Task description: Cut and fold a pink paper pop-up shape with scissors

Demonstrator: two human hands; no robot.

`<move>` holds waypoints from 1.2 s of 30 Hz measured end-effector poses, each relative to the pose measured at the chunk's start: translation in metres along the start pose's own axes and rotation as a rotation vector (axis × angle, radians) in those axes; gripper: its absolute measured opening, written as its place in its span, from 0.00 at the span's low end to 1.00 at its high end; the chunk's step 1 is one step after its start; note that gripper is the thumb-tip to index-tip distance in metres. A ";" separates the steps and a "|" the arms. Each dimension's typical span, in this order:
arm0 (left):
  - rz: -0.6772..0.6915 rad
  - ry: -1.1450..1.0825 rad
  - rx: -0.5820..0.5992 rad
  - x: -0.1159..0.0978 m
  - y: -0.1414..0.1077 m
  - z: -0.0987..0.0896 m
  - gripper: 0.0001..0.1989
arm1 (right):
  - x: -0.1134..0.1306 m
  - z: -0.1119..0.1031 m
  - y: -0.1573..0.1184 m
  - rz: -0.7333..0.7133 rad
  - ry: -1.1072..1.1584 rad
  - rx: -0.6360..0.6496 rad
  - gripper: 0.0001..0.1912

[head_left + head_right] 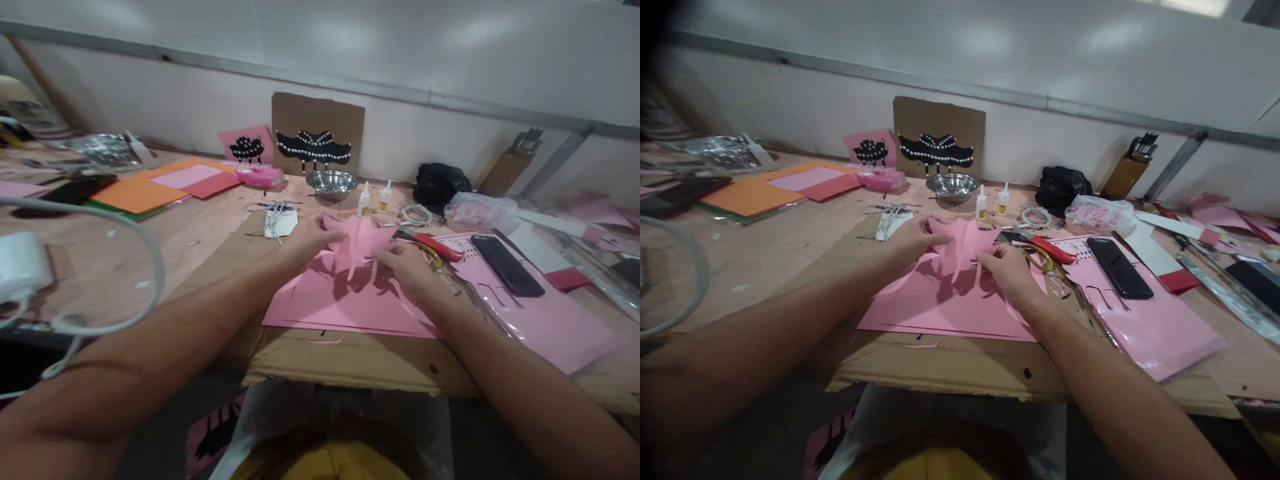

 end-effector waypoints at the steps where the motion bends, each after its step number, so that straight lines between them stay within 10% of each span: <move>1: -0.015 0.047 -0.004 0.002 0.003 -0.006 0.12 | -0.004 -0.001 0.001 0.035 -0.008 0.012 0.06; 10: 0.075 0.441 0.051 0.018 0.000 -0.016 0.17 | -0.023 -0.005 0.007 0.240 -0.413 0.183 0.13; 15: 0.364 0.943 0.066 -0.012 -0.020 0.008 0.20 | -0.005 -0.005 0.000 0.189 -0.649 0.169 0.16; 21: 0.571 0.876 0.572 -0.012 -0.049 0.059 0.15 | 0.011 -0.023 0.009 0.017 -0.844 0.082 0.15; 30: 0.537 0.846 0.588 -0.017 -0.051 0.069 0.08 | 0.039 -0.050 0.017 -0.256 -1.116 -0.162 0.12; 36: 0.612 0.859 0.638 -0.020 -0.055 0.070 0.12 | 0.027 -0.045 0.024 -0.316 -1.248 -0.045 0.06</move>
Point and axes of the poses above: each hand's wrist, its own y-axis towards the middle knuckle, its own z-axis out of the palm, x = y × z, the point moved 8 cm from there along y, towards the middle knuckle, and after that the axes turned 7 degrees about y, right-handed, at the moved point
